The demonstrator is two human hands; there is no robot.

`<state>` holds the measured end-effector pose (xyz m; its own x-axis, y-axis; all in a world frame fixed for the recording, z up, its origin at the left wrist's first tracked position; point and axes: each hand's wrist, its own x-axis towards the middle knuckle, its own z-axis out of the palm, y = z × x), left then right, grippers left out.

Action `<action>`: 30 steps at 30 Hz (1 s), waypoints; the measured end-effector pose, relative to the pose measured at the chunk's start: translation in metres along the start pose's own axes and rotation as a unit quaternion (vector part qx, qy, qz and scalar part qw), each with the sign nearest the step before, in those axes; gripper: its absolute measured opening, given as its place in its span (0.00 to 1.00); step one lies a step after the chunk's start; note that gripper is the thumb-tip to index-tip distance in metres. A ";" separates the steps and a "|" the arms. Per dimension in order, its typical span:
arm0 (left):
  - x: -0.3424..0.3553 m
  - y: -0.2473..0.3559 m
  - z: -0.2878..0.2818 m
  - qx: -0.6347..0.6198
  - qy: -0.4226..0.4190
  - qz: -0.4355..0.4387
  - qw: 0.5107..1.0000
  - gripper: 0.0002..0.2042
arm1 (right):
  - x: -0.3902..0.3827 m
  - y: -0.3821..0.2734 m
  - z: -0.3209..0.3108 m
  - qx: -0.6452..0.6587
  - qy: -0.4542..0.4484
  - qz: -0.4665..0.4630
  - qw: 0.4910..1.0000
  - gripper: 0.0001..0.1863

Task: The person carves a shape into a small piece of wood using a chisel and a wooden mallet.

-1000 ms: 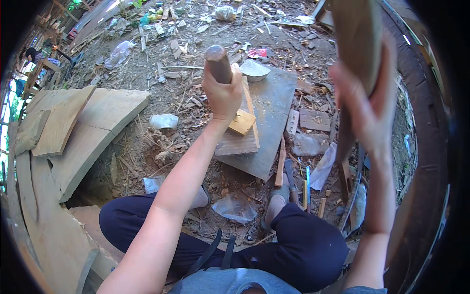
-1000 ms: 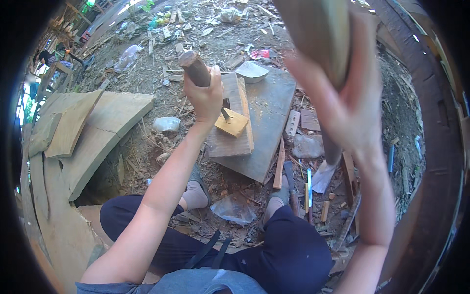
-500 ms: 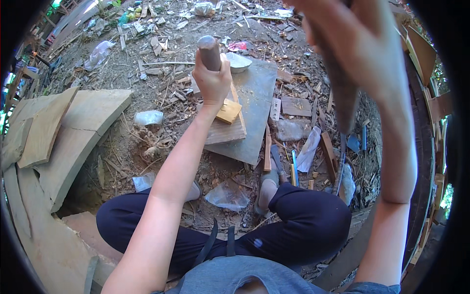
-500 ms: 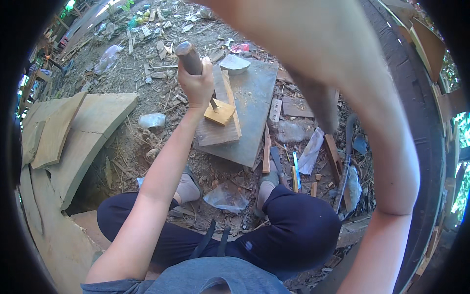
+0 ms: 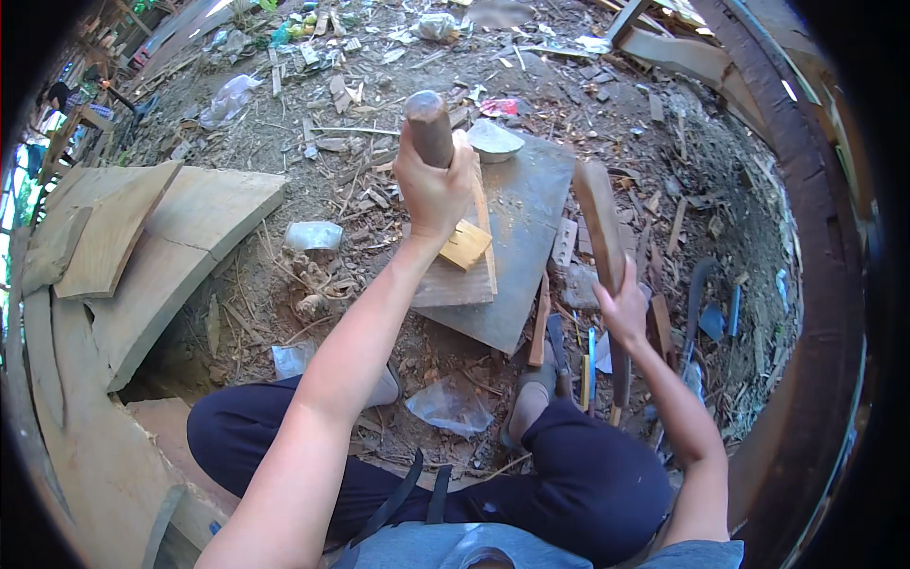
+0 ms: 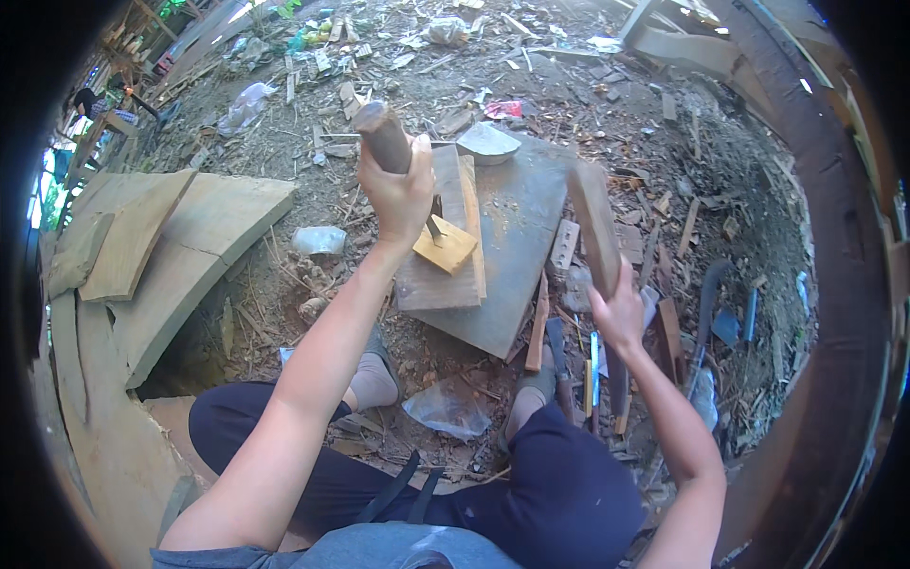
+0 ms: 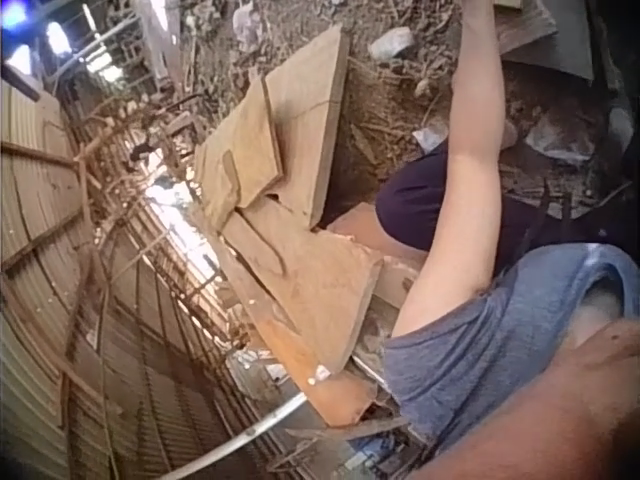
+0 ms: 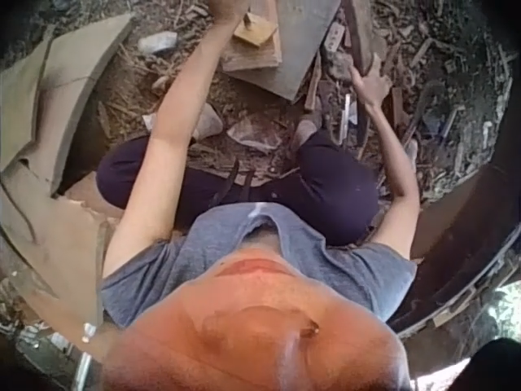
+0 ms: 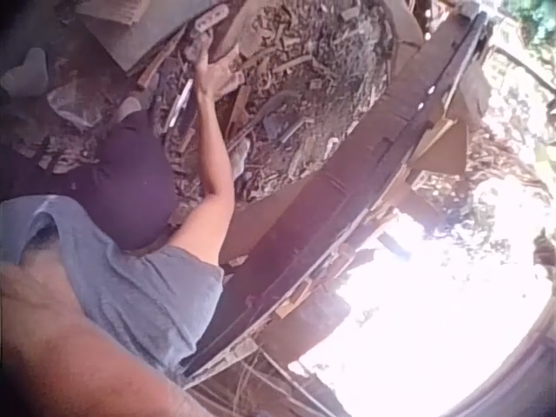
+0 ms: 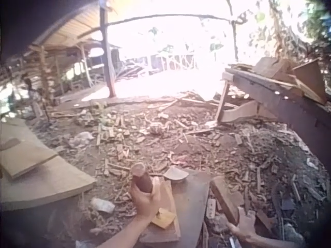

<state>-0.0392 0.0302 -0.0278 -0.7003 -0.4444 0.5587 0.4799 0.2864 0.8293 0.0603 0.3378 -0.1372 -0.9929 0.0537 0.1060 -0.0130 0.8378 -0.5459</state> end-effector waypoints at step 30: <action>0.030 -0.003 0.024 -0.021 -0.082 -0.013 0.996 0.07 | 0.039 -0.161 0.112 0.055 0.000 -0.237 0.970 0.37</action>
<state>-0.0742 0.0362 -0.0136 -0.7882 -0.3045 0.5348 0.4800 0.2397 0.8439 0.0107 0.1442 -0.1382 -0.8719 -0.3236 0.3675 -0.4813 0.7048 -0.5212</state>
